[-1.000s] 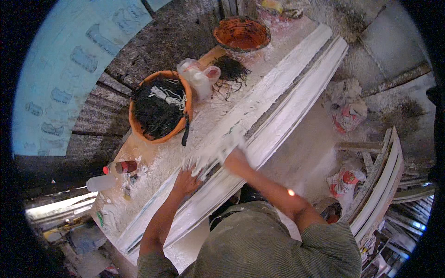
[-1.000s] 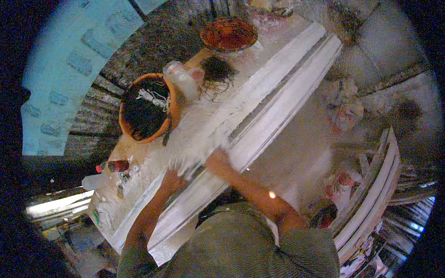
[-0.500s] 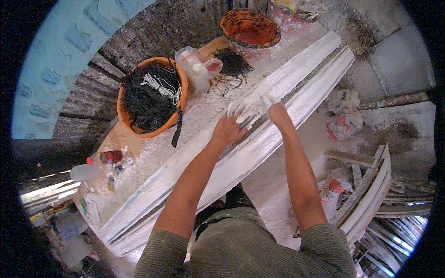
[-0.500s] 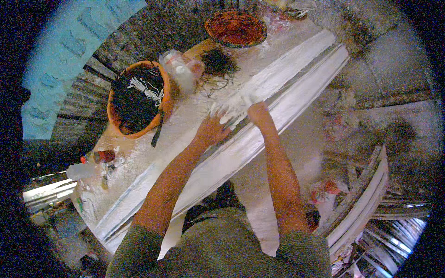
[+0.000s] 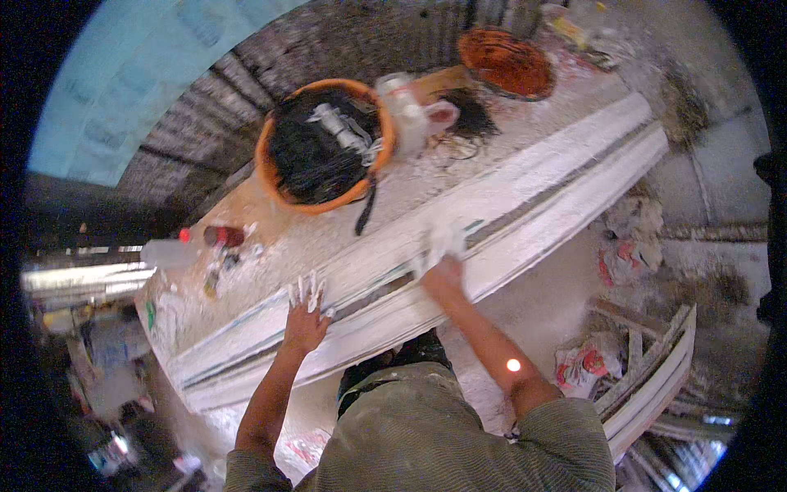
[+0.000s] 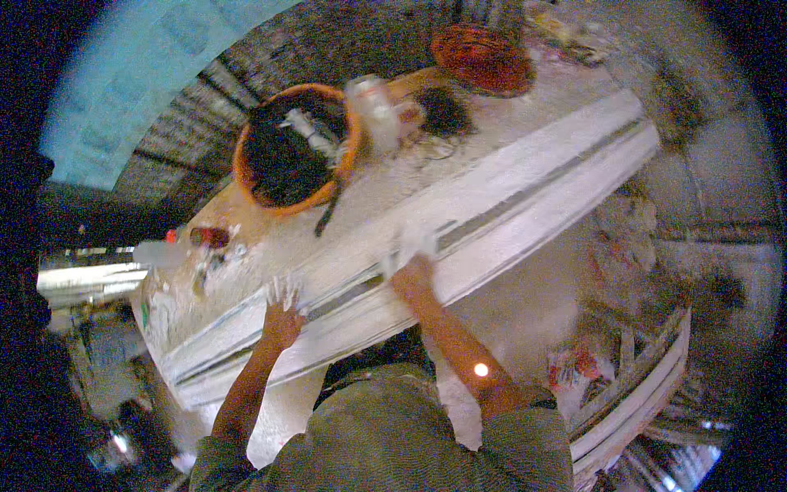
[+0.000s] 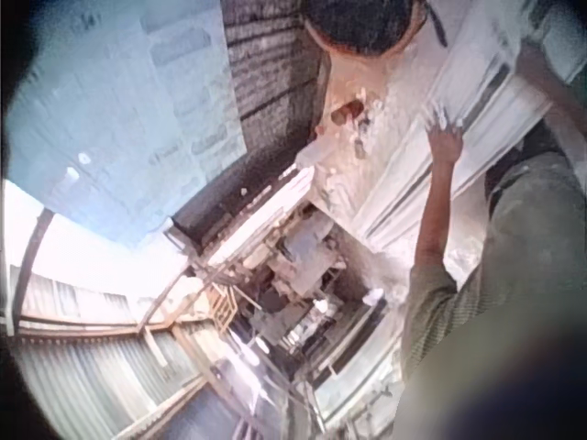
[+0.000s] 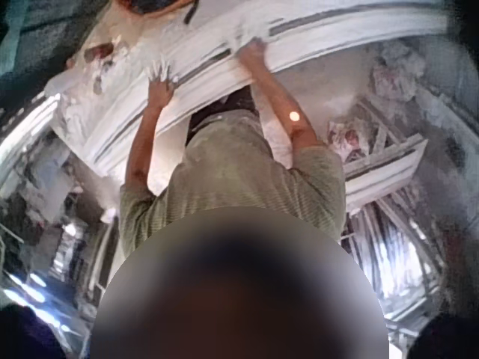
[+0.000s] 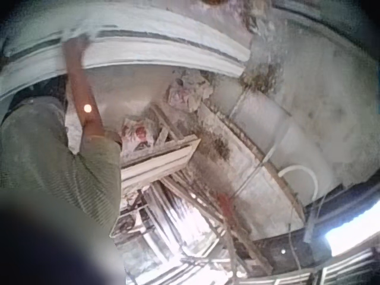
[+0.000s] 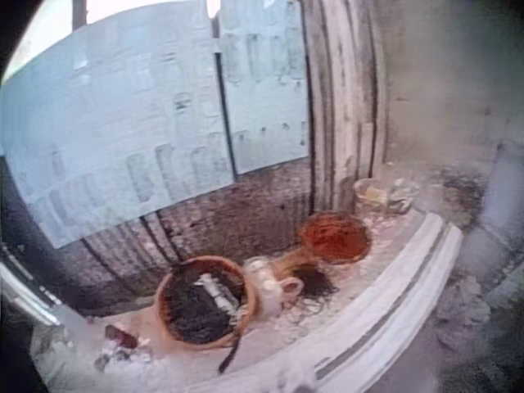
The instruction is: The person repeatedly applies a white paste-like filler to the seam of a long, narrow object using both hands. They smooth and spread the material along the seam, occasionally picking up more filler from the workbench and continuing the application.
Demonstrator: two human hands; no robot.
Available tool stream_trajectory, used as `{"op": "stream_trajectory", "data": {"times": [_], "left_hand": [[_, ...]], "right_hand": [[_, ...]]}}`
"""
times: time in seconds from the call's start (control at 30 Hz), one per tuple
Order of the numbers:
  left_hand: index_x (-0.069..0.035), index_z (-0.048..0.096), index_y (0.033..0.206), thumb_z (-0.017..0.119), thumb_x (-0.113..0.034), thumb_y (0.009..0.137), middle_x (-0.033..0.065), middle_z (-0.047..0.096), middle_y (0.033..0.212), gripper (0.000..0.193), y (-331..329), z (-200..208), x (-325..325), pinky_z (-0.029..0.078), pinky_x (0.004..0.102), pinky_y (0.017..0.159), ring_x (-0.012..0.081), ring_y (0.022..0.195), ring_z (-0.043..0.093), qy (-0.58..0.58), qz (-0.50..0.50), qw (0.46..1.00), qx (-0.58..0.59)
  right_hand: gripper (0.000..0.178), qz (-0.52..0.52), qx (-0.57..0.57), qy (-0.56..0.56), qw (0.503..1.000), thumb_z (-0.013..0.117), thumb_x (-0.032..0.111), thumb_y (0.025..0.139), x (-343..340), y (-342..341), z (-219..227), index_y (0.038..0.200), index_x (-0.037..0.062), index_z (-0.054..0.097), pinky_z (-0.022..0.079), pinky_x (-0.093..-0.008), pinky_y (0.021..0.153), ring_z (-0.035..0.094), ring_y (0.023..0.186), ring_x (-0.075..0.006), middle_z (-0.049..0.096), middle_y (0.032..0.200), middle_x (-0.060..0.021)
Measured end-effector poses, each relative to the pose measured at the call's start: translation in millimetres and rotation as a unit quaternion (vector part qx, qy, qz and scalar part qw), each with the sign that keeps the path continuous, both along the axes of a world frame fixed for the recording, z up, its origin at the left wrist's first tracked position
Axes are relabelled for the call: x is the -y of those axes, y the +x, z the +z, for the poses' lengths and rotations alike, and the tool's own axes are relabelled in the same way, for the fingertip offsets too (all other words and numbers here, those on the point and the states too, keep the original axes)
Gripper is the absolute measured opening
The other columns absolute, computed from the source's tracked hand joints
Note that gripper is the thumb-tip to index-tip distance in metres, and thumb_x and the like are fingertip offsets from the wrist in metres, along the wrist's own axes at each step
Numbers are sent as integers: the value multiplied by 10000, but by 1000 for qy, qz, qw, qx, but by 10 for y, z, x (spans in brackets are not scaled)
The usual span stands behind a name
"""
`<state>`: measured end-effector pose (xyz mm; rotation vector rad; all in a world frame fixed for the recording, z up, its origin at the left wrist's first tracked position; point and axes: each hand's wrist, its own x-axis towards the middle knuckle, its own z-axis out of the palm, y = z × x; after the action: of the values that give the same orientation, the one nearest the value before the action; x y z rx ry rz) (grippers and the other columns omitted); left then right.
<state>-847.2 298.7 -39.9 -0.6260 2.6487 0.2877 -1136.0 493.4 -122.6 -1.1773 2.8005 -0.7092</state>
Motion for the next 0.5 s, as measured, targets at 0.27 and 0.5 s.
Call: {"op": "stream_trajectory", "data": {"times": [0.27, 0.5], "left_hand": [[44, 291, 1498, 509, -290, 923, 348, 221, 1539, 700, 1385, -39, -194, 111, 539, 1198, 519, 1440, 155, 4, 282, 949, -140], [137, 396, 1392, 500, -182, 919, 312, 295, 1527, 580, 2389, -320, -71, 172, 544, 1179, 506, 1423, 220, 16, 253, 957, -139]], "right_hand": [[211, 43, -30, 390, 919, 608, 273, 828, 152, -1088, -286, 849, 121, 752, 482, -555, 863, 660, 911, -320, 722, 875, -85], [497, 179, 12, 266, 947, 546, 379, 907, 738, 1804, -66, 1266, 39, 494, 391, -589, 989, 573, 1047, -436, 531, 1199, -259]]}}
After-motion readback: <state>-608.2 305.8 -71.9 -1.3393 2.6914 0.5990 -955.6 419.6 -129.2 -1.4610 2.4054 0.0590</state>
